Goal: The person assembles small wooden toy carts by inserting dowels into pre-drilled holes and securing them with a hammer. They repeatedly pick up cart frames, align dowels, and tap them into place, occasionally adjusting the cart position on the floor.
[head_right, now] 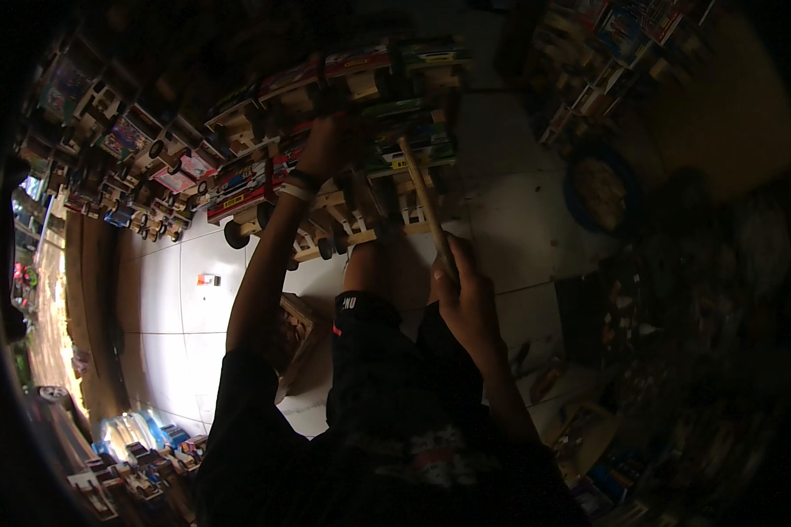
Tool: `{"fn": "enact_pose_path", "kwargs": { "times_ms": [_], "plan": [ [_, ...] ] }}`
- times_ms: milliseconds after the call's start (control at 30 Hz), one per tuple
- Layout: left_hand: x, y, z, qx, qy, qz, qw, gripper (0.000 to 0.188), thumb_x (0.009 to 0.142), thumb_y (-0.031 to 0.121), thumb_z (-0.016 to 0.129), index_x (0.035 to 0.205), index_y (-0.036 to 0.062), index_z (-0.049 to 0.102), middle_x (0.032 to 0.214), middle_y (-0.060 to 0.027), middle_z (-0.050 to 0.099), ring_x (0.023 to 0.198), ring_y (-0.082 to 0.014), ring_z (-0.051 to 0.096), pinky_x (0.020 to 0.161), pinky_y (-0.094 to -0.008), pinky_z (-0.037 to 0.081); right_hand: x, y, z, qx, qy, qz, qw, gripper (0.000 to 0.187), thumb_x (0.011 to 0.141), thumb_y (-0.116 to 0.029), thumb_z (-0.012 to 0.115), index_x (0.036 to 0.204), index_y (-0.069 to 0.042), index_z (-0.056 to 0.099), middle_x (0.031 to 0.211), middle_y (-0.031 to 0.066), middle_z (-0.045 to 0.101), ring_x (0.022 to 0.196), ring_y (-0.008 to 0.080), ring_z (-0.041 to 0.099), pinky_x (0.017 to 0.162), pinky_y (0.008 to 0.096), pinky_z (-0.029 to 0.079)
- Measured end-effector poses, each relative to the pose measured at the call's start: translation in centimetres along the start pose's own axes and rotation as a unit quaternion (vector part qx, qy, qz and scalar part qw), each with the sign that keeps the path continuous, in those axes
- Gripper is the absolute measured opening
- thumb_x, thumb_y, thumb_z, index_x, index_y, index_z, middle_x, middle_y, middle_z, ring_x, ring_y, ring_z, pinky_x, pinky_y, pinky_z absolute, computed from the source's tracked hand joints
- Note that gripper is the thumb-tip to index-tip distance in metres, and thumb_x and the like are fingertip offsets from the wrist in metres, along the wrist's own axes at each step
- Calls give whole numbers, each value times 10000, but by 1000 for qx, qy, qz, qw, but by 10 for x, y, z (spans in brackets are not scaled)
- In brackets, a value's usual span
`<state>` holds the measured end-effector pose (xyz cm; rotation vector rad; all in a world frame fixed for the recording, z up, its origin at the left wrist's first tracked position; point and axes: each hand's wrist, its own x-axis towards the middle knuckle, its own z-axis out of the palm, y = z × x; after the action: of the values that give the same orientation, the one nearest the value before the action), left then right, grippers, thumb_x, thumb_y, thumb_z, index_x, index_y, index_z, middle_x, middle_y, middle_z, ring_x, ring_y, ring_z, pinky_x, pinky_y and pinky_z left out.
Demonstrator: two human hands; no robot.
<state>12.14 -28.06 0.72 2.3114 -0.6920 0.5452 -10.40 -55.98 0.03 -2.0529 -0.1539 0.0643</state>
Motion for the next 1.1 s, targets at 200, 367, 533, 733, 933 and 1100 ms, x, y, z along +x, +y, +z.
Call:
{"fn": "enact_pose_path", "kwargs": {
  "times_ms": [200, 367, 533, 733, 933, 1100],
  "plan": [
    [0, -6, -8, -91, -39, 29, 995, 220, 879, 84, 693, 1085, 58, 767, 856, -171, 721, 694, -310, 712, 632, -371, 550, 4, 2, 2, -2, 24, -45, 999, 511, 1031, -153, 563, 1506, -14, 436, 1153, 215, 698, 1031, 319, 723, 896, 410, 562],
    [0, -13, -12, -39, -38, 59, 997, 238, 864, 89, 710, 1092, 72, 775, 850, -164, 733, 715, -279, 729, 625, -364, 548, 4, 5, 0, 9, 6, -20, 1000, 522, 1021, -116, 558, 1517, -19, 427, 1191, 220, 689, 1067, 334, 714, 928, 432, 557],
    [-2, -12, -11, -22, 11, 44, 999, 197, 864, 74, 702, 1043, 72, 783, 867, -161, 740, 727, -283, 734, 629, -368, 549, 7, -1, -1, -29, 9, -24, 999, 553, 1019, -98, 552, 1548, -38, 399, 1153, 219, 700, 1009, 327, 731, 868, 428, 576],
    [-1, -10, -11, -34, 27, 52, 998, 149, 869, 49, 678, 983, 51, 774, 869, -153, 737, 734, -297, 733, 652, -375, 555, 16, -14, -7, -96, -18, -6, 995, 597, 1029, -92, 554, 1590, -79, 352, 1074, 207, 712, 950, 298, 743, 813, 402, 582],
    [-1, -9, -14, -35, 12, 55, 998, 153, 858, 39, 678, 981, 48, 769, 840, -152, 723, 739, -304, 725, 658, -376, 552, 23, -23, -5, -131, 33, -118, 984, 573, 1051, -73, 519, 1598, -137, 359, 1055, 204, 714, 945, 292, 741, 825, 415, 593],
    [-2, -8, -14, -19, 10, 41, 999, 160, 845, 36, 687, 982, 51, 769, 833, -156, 716, 727, -305, 719, 651, -383, 545, 25, -24, -5, -140, 18, -118, 983, 551, 1058, -75, 508, 1590, -142, 378, 1087, 202, 716, 959, 293, 743, 820, 411, 602]
  ]
}}
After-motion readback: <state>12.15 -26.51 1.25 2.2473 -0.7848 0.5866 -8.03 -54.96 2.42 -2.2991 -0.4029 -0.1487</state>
